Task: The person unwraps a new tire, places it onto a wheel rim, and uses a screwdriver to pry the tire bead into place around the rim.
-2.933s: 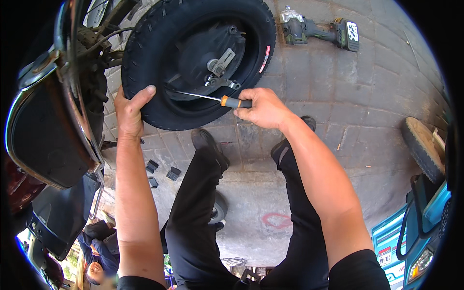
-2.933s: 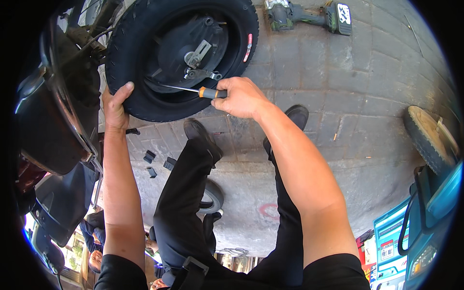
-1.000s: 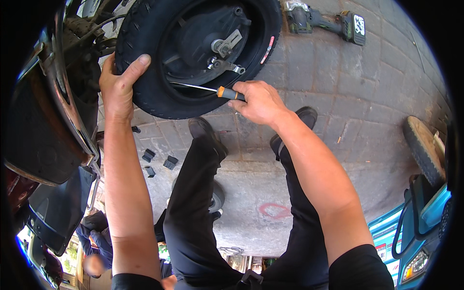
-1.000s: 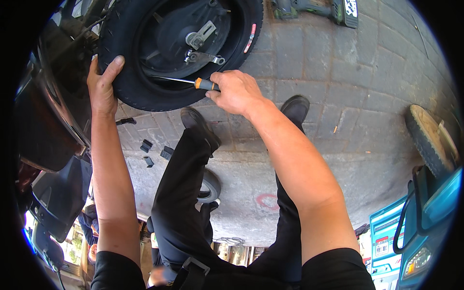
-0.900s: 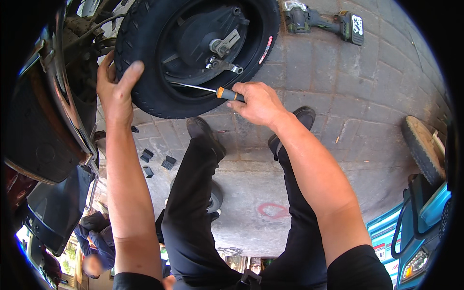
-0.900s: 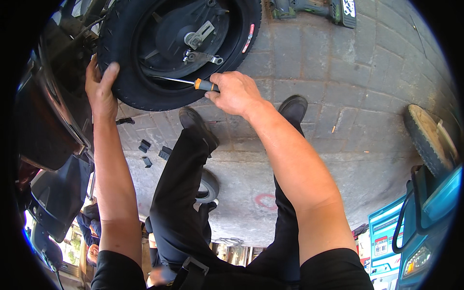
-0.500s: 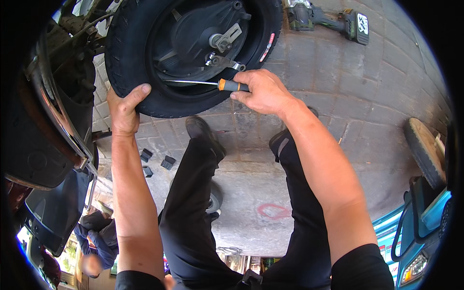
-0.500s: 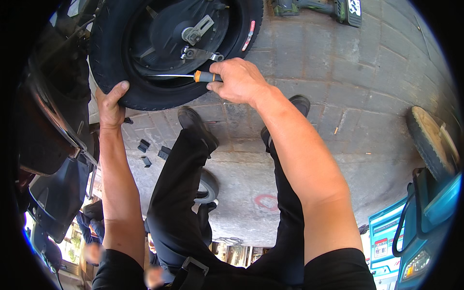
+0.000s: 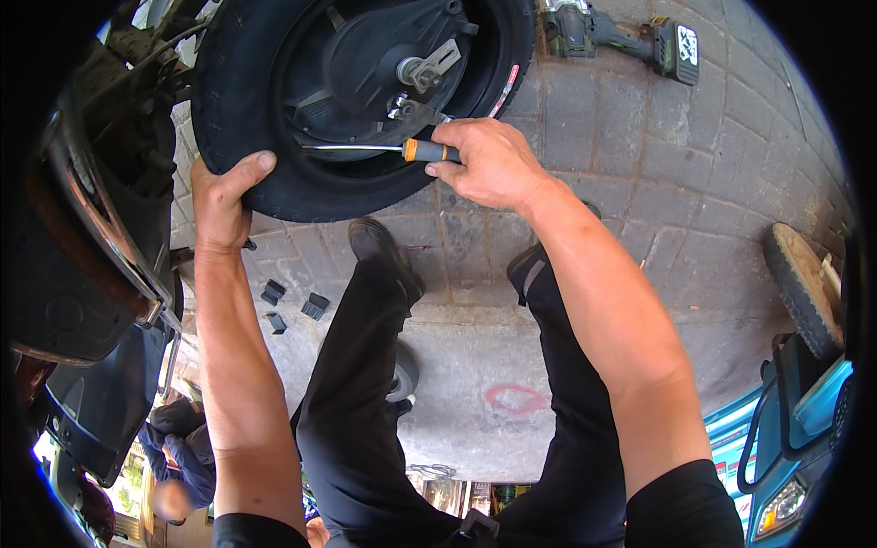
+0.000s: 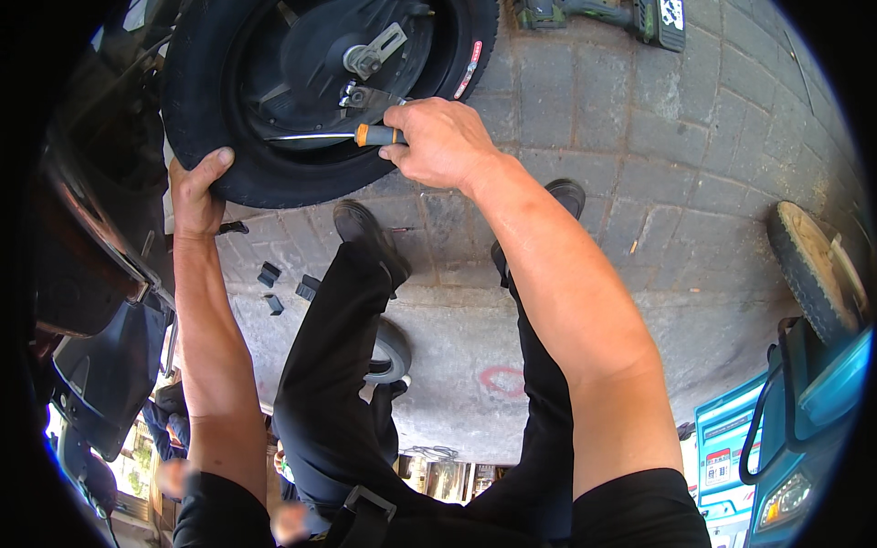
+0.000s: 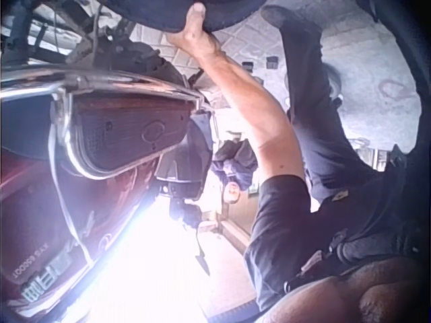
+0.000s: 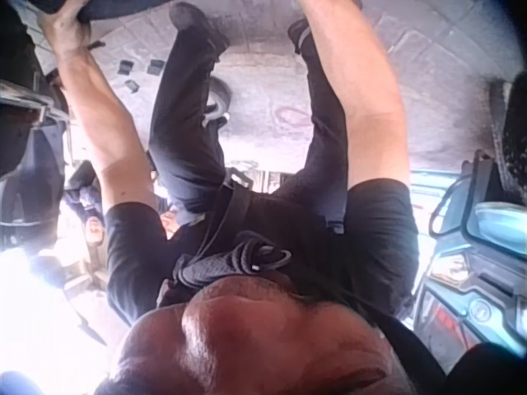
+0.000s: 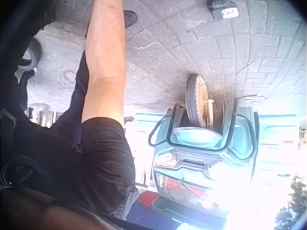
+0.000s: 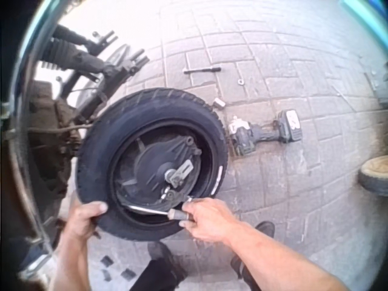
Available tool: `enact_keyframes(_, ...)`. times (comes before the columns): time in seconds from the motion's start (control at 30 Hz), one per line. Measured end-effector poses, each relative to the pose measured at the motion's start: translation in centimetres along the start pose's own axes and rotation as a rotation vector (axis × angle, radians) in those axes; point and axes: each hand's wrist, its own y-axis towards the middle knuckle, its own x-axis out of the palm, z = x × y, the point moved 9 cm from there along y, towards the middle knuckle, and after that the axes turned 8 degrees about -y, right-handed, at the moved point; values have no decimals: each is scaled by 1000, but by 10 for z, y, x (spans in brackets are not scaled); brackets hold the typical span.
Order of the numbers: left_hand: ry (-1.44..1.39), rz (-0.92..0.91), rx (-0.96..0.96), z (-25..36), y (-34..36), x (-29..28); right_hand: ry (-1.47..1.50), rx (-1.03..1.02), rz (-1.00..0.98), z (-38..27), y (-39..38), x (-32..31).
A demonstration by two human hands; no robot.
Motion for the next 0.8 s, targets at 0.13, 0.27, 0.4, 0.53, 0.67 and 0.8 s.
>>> enact_keyframes(0.13, -26, 29, 22, 16, 2, 9, 18, 57, -3, -16, -9, 0)
enact_keyframes(0.27, 32, -10, -9, 38, 13, 22, 78, 172, -38, -33, -25, 6)
enact_keyframes(0.4, 124, -78, -45, 55, 23, 34, 275, 279, -112, -44, -35, 14)
enact_keyframes(0.53, 149, -90, 43, 68, 30, 40, 261, 322, -88, -48, -35, 13)
enact_keyframes(0.67, 194, -82, 66, 66, 35, 39, 257, 353, -88, -47, -34, 17)
enact_keyframes(0.8, 315, -61, 142, 67, 40, 34, 185, 380, -123, -46, -33, 21)
